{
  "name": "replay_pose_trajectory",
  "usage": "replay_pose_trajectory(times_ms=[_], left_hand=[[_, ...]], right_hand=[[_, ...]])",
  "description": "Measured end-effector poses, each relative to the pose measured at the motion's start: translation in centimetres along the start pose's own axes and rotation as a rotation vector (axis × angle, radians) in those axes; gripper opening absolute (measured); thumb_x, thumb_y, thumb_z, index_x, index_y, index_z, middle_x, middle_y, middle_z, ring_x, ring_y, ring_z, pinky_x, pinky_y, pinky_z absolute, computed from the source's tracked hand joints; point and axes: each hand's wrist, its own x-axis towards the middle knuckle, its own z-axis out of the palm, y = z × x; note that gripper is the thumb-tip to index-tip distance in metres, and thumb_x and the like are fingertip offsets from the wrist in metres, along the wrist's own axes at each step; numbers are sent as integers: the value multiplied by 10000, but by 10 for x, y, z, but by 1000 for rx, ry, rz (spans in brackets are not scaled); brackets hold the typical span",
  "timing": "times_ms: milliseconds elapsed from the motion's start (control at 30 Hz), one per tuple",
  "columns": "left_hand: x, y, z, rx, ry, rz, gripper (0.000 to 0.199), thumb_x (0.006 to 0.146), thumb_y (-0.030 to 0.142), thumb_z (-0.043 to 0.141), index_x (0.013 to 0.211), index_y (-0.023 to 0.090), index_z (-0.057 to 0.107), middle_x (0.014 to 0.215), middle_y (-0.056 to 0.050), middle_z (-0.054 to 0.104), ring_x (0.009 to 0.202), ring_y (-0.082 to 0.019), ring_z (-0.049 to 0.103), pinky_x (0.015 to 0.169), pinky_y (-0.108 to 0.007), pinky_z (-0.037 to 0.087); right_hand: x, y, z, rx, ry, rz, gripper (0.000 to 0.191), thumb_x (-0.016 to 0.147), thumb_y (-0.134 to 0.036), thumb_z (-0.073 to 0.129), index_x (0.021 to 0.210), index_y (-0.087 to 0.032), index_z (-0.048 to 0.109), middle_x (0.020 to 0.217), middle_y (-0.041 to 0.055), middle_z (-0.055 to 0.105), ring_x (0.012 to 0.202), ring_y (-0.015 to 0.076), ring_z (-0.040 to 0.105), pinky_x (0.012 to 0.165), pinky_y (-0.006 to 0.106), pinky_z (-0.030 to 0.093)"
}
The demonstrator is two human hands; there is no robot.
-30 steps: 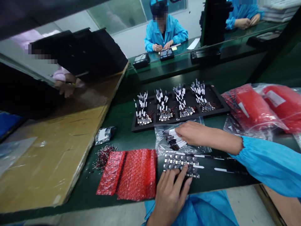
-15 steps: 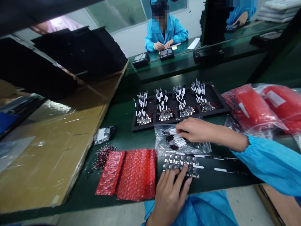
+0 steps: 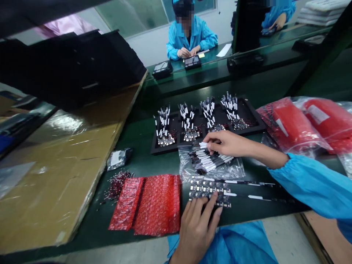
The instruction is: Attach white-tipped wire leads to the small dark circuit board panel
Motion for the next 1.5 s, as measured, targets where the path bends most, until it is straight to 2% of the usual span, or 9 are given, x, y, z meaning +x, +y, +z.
replay_pose_trajectory(times_ms=[133, 367, 533, 833, 933, 1100, 1267, 1367, 1500], left_hand=[[-1, 0, 0, 12, 7, 4, 532, 933, 511, 602, 1411, 308, 487, 934, 29, 683, 825, -123, 655, 744, -292, 603], [2, 0, -2, 14, 16, 8, 523, 933, 503, 608, 1401, 297, 499, 941, 40, 675, 834, -106, 659, 752, -272, 597], [2, -1, -2, 8, 24, 9, 526, 930, 493, 611, 1403, 292, 499, 926, 29, 685, 812, -130, 674, 731, -298, 607], [2, 0, -1, -30, 28, -4, 507, 937, 469, 601, 1410, 326, 486, 923, 14, 703, 800, -164, 690, 708, -314, 613], [1, 0, -2, -37, 24, 4, 509, 941, 463, 602, 1410, 299, 491, 939, 11, 699, 810, -148, 683, 712, -304, 605], [-1, -1, -8, -67, 27, -8, 506, 946, 447, 595, 1413, 285, 489, 1000, 7, 707, 831, -135, 680, 748, -285, 609], [-2, -3, -16, -133, 34, -39, 498, 936, 411, 606, 1409, 310, 486, 1013, 10, 725, 832, -158, 693, 706, -289, 625], [-3, -4, -17, -166, 31, -59, 470, 948, 400, 584, 1404, 336, 486, 1020, 8, 733, 823, -169, 698, 674, -311, 630], [-5, -6, -17, -159, 35, -75, 465, 956, 387, 574, 1408, 325, 485, 1047, 2, 728, 842, -169, 698, 692, -321, 628]], right_hand=[[-2, -4, 1, 58, 42, 16, 321, 1046, -476, 531, 1165, -190, 611, 796, 26, 714, 746, 212, 669, 654, 333, 473], [-4, -8, -1, 148, 238, 41, 324, 1014, -547, 593, 1078, -233, 638, 696, -80, 488, 557, 117, 381, 509, 285, 262], [-6, -8, 1, 101, 203, 17, 342, 989, -551, 645, 1066, -219, 673, 754, -52, 547, 635, 137, 457, 563, 296, 317], [7, -9, 5, 327, 364, -126, 256, 1002, -483, 666, 1026, -229, 651, 871, -26, 634, 703, 139, 594, 677, 321, 480], [2, -15, 3, 349, 416, -157, 249, 1005, -480, 674, 1038, -236, 643, 852, -34, 633, 636, 122, 582, 590, 299, 438], [-24, -27, 9, 304, 193, 64, 294, 981, -510, 698, 1023, -223, 655, 769, -47, 606, 543, 99, 435, 496, 287, 300], [-53, -12, 27, 214, -9, 246, 247, 893, -515, 765, 956, -293, 679, 602, -83, 450, 537, 139, 379, 479, 283, 255], [-65, 3, 35, 252, -50, 250, 181, 869, -497, 757, 918, -346, 671, 604, -66, 538, 474, 144, 424, 422, 281, 280], [-74, 8, 41, 321, -93, 233, 132, 942, -474, 644, 918, -345, 650, 815, -26, 744, 451, 145, 560, 420, 289, 392]])
